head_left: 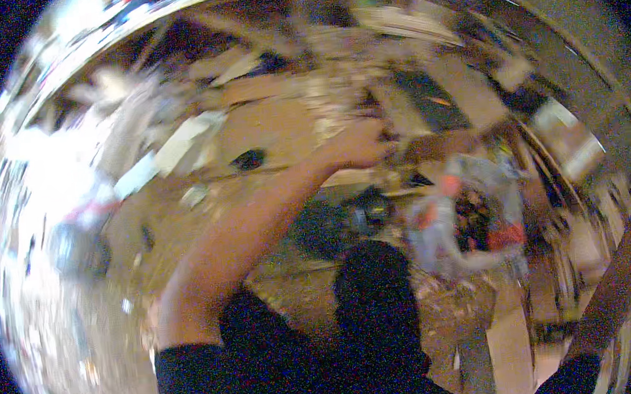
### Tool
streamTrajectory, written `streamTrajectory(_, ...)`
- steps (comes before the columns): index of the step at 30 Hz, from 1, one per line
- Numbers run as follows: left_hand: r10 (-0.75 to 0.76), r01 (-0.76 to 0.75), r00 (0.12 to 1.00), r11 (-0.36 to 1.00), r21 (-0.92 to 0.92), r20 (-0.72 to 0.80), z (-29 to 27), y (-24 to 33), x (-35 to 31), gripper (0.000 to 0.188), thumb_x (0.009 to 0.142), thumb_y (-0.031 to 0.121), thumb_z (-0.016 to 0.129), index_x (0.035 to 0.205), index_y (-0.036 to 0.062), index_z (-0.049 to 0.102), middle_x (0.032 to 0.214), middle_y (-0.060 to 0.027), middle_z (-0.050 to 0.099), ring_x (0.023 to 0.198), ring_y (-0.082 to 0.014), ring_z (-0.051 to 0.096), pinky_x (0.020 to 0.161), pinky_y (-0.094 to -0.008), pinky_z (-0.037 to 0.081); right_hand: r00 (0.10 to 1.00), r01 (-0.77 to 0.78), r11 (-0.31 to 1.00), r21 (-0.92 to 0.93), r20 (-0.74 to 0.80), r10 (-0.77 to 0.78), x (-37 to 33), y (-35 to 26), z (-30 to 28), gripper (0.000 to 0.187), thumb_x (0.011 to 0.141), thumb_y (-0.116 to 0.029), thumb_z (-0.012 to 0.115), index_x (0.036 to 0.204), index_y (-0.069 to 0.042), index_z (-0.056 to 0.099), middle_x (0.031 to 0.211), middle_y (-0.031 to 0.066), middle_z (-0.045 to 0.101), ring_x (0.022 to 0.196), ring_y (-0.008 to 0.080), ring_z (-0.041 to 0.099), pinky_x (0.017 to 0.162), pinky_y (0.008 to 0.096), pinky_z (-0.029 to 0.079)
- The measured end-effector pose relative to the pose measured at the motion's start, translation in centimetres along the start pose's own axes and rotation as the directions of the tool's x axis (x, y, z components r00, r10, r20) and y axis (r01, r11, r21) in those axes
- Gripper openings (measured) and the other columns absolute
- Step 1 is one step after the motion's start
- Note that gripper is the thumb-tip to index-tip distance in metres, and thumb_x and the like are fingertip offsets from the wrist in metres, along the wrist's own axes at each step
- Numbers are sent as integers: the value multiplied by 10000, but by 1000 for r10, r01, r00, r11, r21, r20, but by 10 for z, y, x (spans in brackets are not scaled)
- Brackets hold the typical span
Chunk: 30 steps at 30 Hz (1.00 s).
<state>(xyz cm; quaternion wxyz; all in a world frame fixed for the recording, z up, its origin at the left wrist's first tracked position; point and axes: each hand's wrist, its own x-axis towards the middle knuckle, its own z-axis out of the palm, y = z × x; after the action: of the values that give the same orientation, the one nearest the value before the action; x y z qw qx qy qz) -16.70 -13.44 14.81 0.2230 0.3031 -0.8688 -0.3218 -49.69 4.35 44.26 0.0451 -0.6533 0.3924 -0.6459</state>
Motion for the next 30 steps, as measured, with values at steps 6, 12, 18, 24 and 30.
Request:
streamTrajectory(6,-346,127,919,714,-689,-189,-81,-21,-185,470,956,384,492,1320,87,459,1161,-115,634,975,-246,639,795,-369,530,916,-219,973,-75,327,231,-101,105,235,373,983,-279,499,1248,-18,520,1089,82,647,972,180,614,816,257,502)
streamTrajectory(12,-717,-330,547,288,-899,-431,21,-31,-335,471,986,390,437,1342,82,423,1158,-118,624,966,-202,635,772,-352,534,391,-839,543,10,706,591,-224,186,424,294,948,-295,572,1071,-29,598,960,70,676,810,178,646,702,288,519)
streamTrajectory(18,-901,-463,-28,395,-793,-432,128,-136,-366,379,989,358,437,1179,59,571,1103,-107,639,913,-208,630,768,-367,534,-8,-725,569,-387,831,556,-343,255,499,329,946,-344,560,988,-26,633,923,65,694,698,186,650,657,321,517)
streamTrajectory(24,-911,-155,-12,409,-899,-413,222,-218,-303,341,977,317,458,965,41,657,984,-68,671,876,-185,622,775,-365,520,42,131,988,-79,996,74,-360,177,510,444,877,-383,612,1095,3,637,922,184,685,841,339,663,776,414,513)
streamTrajectory(30,-887,405,141,457,-792,-439,268,-271,-239,270,918,282,514,1013,66,645,1006,-103,645,882,-237,614,761,-397,512,-345,-136,894,427,825,-447,-374,99,571,502,806,-217,665,1277,-108,529,1044,207,646,945,360,637,832,414,501)
